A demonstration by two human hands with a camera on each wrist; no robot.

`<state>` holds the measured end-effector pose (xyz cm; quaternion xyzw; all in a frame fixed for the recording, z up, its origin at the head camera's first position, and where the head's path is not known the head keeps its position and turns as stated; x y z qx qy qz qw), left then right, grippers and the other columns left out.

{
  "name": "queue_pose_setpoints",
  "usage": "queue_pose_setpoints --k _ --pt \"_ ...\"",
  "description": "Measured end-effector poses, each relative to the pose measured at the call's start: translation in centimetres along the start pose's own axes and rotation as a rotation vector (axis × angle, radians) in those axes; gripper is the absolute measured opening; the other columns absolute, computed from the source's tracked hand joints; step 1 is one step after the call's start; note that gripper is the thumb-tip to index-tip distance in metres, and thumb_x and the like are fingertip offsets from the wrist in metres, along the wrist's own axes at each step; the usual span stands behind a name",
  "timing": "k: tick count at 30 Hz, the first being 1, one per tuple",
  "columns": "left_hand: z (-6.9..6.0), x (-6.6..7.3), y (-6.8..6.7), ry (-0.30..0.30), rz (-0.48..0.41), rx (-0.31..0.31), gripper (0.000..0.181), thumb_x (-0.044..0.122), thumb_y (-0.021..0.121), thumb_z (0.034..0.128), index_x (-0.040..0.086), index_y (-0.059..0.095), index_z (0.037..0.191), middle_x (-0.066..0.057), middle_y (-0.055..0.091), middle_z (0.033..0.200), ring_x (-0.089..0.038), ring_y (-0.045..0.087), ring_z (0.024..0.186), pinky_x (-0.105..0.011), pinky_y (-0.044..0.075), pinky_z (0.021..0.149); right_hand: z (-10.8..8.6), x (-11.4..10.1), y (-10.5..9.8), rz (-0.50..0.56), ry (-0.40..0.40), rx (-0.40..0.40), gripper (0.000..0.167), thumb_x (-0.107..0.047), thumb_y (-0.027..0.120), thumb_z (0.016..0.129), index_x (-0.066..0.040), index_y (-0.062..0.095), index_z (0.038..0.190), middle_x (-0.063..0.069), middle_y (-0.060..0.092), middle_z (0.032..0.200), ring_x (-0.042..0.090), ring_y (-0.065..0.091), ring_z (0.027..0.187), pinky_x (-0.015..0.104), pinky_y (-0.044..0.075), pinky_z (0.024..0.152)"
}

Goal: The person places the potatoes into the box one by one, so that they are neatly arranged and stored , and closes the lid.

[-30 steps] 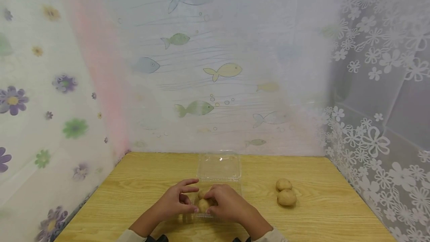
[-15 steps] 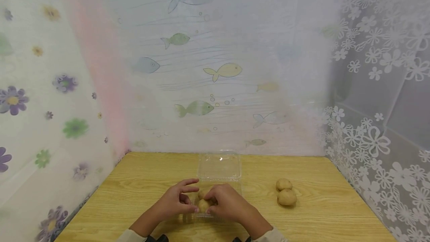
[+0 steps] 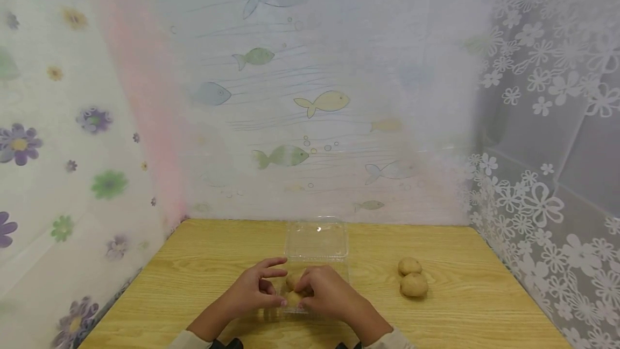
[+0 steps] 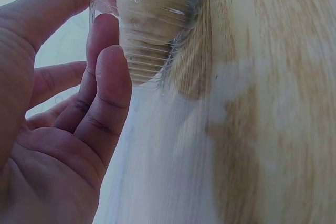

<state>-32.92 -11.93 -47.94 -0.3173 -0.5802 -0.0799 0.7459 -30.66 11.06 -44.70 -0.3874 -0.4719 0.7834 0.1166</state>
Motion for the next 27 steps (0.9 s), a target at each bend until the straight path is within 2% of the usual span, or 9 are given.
queue_pose_setpoints --k 10,20,27 --pt "0.02 -0.08 0.01 0.008 -0.003 -0.004 0.092 0.023 0.089 0.0844 0.009 0.038 0.159 -0.031 0.051 0.15 -0.015 0.072 0.081 -0.024 0.059 0.07 0.02 0.21 0.1 -0.005 0.003 0.009 0.022 -0.022 0.088 0.082 -0.019 0.083 0.103 -0.009 0.074 0.102 0.001 0.066 0.09 0.02 0.056 0.073" --pt "0.07 -0.16 0.05 0.005 -0.003 -0.005 0.091 0.023 0.089 0.0842 0.011 0.04 0.159 -0.028 0.051 0.151 -0.016 0.073 0.081 -0.025 0.059 0.07 -0.05 0.4 0.1 0.0 0.036 0.031 0.026 -0.02 0.091 0.079 -0.017 0.084 0.104 -0.007 0.077 0.099 0.003 0.066 0.08 0.017 0.053 0.069" --pt "0.18 -0.15 0.0 0.014 0.0 -0.006 0.088 0.023 0.089 0.0844 0.006 0.043 0.157 -0.027 0.046 0.156 -0.014 0.072 0.081 -0.024 0.059 0.069 -0.09 0.57 0.24 0.023 0.057 0.029 0.027 -0.018 0.091 0.079 -0.016 0.084 0.104 -0.006 0.078 0.101 0.0 0.065 0.077 0.017 0.053 0.068"
Point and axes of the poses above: each hand's wrist, its own z-axis towards the middle knuckle, its own y-axis out of the palm, x = y × z, the point moved 2 cm from there along z, towards the middle knuckle
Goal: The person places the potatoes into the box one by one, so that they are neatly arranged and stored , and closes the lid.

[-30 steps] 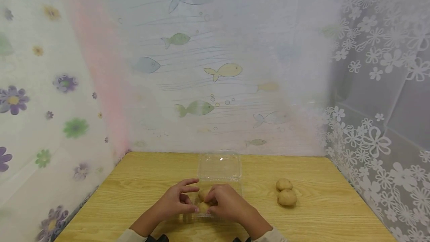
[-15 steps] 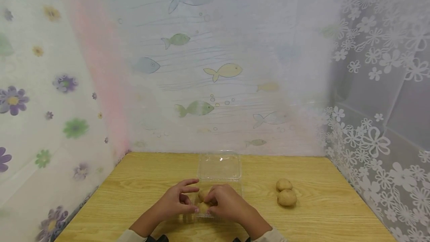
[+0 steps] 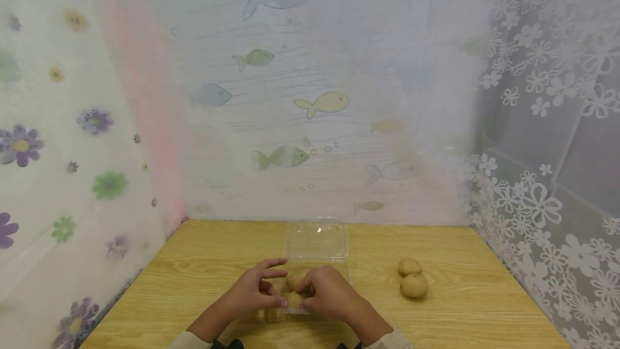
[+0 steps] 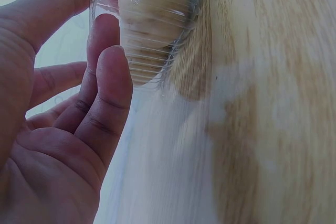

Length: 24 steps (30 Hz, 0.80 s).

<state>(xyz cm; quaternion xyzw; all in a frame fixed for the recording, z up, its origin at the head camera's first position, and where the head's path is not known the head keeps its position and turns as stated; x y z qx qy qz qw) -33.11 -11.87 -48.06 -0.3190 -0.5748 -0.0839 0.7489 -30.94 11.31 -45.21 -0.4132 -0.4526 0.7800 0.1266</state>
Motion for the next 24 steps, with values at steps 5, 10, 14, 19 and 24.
queue_pose_setpoints --k 5,10,14,19,24 --pt "-0.07 0.02 -0.04 -0.003 0.0 -0.003 0.088 0.023 0.089 0.085 0.007 0.042 0.158 -0.028 0.046 0.155 -0.015 0.072 0.081 -0.024 0.059 0.069 0.18 0.09 0.15 0.01 0.002 0.003 0.026 -0.017 0.091 0.079 -0.015 0.084 0.104 -0.007 0.079 0.101 0.004 0.068 0.079 0.017 0.054 0.068" --pt "-0.18 0.13 -0.11 0.002 -0.003 -0.003 0.088 0.022 0.089 0.0851 0.007 0.041 0.158 -0.029 0.046 0.155 -0.016 0.073 0.082 -0.024 0.059 0.07 0.27 -0.03 0.2 0.027 -0.002 0.003 0.025 -0.015 0.091 0.08 -0.014 0.084 0.103 -0.006 0.079 0.102 0.003 0.069 0.08 0.016 0.054 0.069" --pt "-0.23 0.15 -0.1 -0.003 -0.017 -0.007 0.09 0.023 0.088 0.0852 0.007 0.04 0.159 -0.03 0.046 0.154 -0.017 0.074 0.082 -0.025 0.059 0.07 0.2 -0.19 0.08 0.036 -0.007 -0.002 0.026 -0.016 0.09 0.08 -0.014 0.084 0.104 -0.005 0.079 0.104 0.001 0.068 0.08 0.017 0.056 0.07" --pt "-0.25 0.13 0.01 -0.014 -0.02 -0.009 0.091 0.024 0.089 0.085 0.009 0.038 0.159 -0.03 0.049 0.152 -0.018 0.074 0.082 -0.025 0.059 0.07 0.07 -0.28 -0.17 0.033 -0.008 -0.013 0.029 -0.023 0.09 0.079 -0.014 0.084 0.106 -0.004 0.08 0.105 0.006 0.071 0.082 0.023 0.059 0.072" --pt "-0.16 0.12 -0.01 -0.008 -0.006 -0.007 0.09 0.024 0.089 0.085 0.008 0.04 0.159 -0.03 0.048 0.153 -0.016 0.073 0.083 -0.024 0.059 0.07 0.03 -0.25 -0.34 0.008 -0.011 -0.019 0.03 -0.028 0.089 0.079 -0.017 0.084 0.106 -0.005 0.079 0.105 0.009 0.073 0.085 0.026 0.06 0.074"
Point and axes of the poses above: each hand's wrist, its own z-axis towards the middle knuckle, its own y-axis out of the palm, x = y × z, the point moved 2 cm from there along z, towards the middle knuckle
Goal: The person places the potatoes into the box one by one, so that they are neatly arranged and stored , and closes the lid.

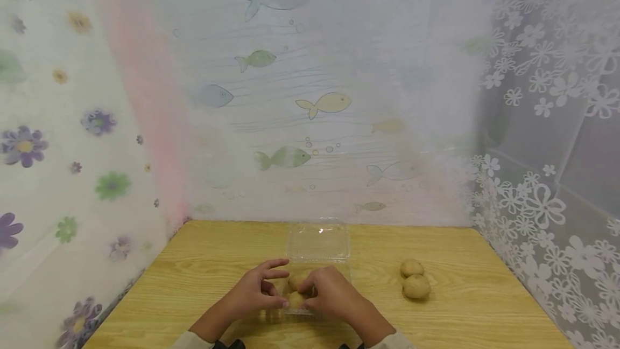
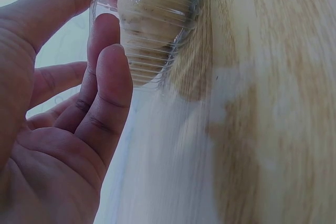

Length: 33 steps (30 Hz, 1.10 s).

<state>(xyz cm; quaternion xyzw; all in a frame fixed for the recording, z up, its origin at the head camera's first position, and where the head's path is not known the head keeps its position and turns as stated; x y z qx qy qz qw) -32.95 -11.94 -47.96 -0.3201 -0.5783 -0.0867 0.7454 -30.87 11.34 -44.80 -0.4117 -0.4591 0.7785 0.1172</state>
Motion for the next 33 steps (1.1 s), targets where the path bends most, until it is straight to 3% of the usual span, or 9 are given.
queue_pose_setpoints --k 11,19,27,33 --pt "-0.1 0.1 0.1 -0.02 -0.014 0.006 0.091 0.024 0.089 0.0844 0.011 0.039 0.159 -0.028 0.051 0.151 -0.018 0.073 0.083 -0.025 0.059 0.069 -0.3 0.0 -0.2 0.008 -0.015 0.0 0.026 -0.027 0.088 0.081 -0.017 0.084 0.103 -0.007 0.08 0.102 0.009 0.074 0.087 0.027 0.061 0.075" --pt "-0.1 0.0 0.1 -0.021 -0.024 0.005 0.092 0.025 0.089 0.0842 0.014 0.039 0.16 -0.026 0.052 0.152 -0.019 0.073 0.083 -0.026 0.059 0.07 -0.7 0.4 -0.4 0.08 0.036 -0.015 0.026 -0.028 0.087 0.084 -0.015 0.083 0.106 -0.005 0.079 0.106 0.014 0.076 0.093 0.024 0.06 0.077" --pt "-0.2 -0.1 0.0 -0.013 -0.021 -0.002 0.093 0.026 0.089 0.0845 0.012 0.037 0.16 -0.028 0.051 0.152 -0.018 0.074 0.082 -0.027 0.06 0.071 -1.4 0.5 -1.7 0.177 0.075 -0.021 0.024 -0.021 0.083 0.088 -0.015 0.081 0.111 0.0 0.078 0.111 0.005 0.075 0.09 0.017 0.057 0.076" --pt "-0.1 0.1 0.1 -0.013 -0.023 -0.003 0.093 0.026 0.089 0.0844 0.011 0.037 0.16 -0.028 0.049 0.153 -0.018 0.074 0.084 -0.026 0.06 0.072 -2.5 0.3 -3.2 0.165 0.055 0.029 0.026 -0.019 0.081 0.092 -0.009 0.078 0.116 0.007 0.077 0.114 0.007 0.075 0.091 0.018 0.058 0.076"
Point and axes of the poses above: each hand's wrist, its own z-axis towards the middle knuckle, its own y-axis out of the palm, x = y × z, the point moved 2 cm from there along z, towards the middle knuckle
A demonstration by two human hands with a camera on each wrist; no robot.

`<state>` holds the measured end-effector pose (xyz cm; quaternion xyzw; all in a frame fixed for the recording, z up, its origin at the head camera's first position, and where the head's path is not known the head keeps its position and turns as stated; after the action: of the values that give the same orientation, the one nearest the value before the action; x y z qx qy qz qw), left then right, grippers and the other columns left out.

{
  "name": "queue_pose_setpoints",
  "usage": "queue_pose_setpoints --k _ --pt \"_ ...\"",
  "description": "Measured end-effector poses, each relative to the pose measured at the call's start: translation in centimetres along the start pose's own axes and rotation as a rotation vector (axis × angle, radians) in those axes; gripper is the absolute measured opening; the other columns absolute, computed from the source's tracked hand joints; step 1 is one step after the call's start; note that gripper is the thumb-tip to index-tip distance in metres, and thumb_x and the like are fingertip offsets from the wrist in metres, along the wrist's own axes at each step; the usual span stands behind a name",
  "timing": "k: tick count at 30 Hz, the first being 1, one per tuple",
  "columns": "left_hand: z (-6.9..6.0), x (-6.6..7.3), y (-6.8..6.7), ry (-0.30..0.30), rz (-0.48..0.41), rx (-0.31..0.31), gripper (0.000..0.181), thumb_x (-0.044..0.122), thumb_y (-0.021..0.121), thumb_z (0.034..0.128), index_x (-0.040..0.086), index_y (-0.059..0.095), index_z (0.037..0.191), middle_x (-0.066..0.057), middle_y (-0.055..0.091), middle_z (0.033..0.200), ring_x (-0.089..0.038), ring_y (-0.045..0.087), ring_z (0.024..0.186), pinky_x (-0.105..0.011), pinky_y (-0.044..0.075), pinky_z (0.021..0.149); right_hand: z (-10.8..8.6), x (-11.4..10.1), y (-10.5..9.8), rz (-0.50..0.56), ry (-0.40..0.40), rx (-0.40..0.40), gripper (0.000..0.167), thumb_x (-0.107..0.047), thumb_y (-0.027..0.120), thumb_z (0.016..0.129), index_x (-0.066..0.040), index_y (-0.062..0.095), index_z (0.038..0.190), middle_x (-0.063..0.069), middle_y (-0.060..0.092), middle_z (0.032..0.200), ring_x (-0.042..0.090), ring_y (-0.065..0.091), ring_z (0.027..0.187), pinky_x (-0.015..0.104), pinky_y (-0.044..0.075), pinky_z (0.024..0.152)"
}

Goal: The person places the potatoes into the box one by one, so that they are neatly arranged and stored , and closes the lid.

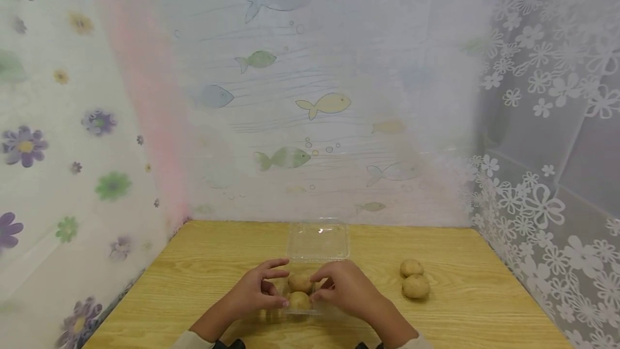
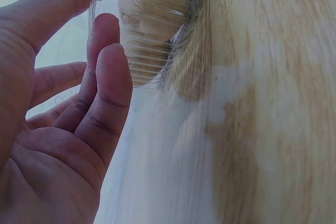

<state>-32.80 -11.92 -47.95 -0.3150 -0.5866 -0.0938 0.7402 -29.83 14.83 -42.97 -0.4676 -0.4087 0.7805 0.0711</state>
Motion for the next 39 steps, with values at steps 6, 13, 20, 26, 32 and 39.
queue_pose_setpoints --k 6,13,20,26,32,39 --pt "0.1 0.0 0.0 0.001 0.013 0.012 0.093 0.025 0.089 0.0844 0.01 0.038 0.16 -0.027 0.05 0.153 -0.019 0.074 0.084 -0.026 0.06 0.072 -0.7 0.0 -1.5 -0.062 -0.01 0.084 0.024 -0.021 0.08 0.093 -0.011 0.078 0.115 0.005 0.077 0.113 0.014 0.076 0.093 0.019 0.058 0.076" --pt "0.1 -0.1 -0.2 0.012 0.035 0.011 0.091 0.024 0.088 0.0852 0.009 0.038 0.16 -0.028 0.049 0.153 -0.017 0.074 0.084 -0.025 0.06 0.071 -1.1 0.9 -2.9 -0.103 0.005 0.171 0.025 -0.024 0.082 0.09 -0.019 0.078 0.115 0.004 0.077 0.115 0.016 0.076 0.095 0.018 0.058 0.074" --pt "0.1 -0.2 -0.2 0.016 0.04 0.01 0.092 0.025 0.088 0.0851 0.009 0.038 0.16 -0.027 0.051 0.151 -0.017 0.074 0.084 -0.025 0.06 0.071 -1.4 2.4 -4.4 -0.175 0.046 0.26 0.026 -0.028 0.083 0.09 -0.025 0.078 0.115 -0.004 0.076 0.116 0.02 0.075 0.098 0.023 0.059 0.078" --pt "0.1 -0.2 -0.2 0.019 0.029 0.008 0.091 0.024 0.088 0.0851 0.008 0.038 0.159 -0.028 0.05 0.152 -0.017 0.074 0.083 -0.025 0.06 0.072 -1.9 3.7 -5.8 -0.245 0.094 0.341 0.029 -0.028 0.085 0.087 -0.025 0.078 0.115 -0.004 0.075 0.119 0.02 0.074 0.103 0.034 0.061 0.084" --pt "0.1 -0.2 -0.1 0.01 0.015 0.002 0.091 0.024 0.088 0.085 0.009 0.039 0.16 -0.028 0.048 0.153 -0.017 0.073 0.082 -0.025 0.059 0.071 -2.5 4.2 -6.9 -0.249 0.159 0.375 0.031 -0.025 0.085 0.088 -0.023 0.077 0.118 -0.003 0.074 0.121 0.024 0.072 0.109 0.047 0.059 0.093" --pt "0.1 -0.1 -0.1 0.011 0.01 0.003 0.09 0.024 0.088 0.0849 0.009 0.039 0.159 -0.027 0.049 0.153 -0.017 0.073 0.08 -0.025 0.059 0.069 -2.9 4.8 -7.9 -0.335 0.144 0.41 0.032 -0.024 0.084 0.088 -0.021 0.077 0.12 0.0 0.074 0.122 0.025 0.072 0.107 0.046 0.06 0.089"
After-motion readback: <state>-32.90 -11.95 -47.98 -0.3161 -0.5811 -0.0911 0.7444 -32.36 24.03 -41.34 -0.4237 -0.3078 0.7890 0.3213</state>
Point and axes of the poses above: each hand's wrist, its own z-axis towards the middle knuckle, its own y-axis out of the palm, x = y × z, the point moved 2 cm from there along z, towards the middle knuckle
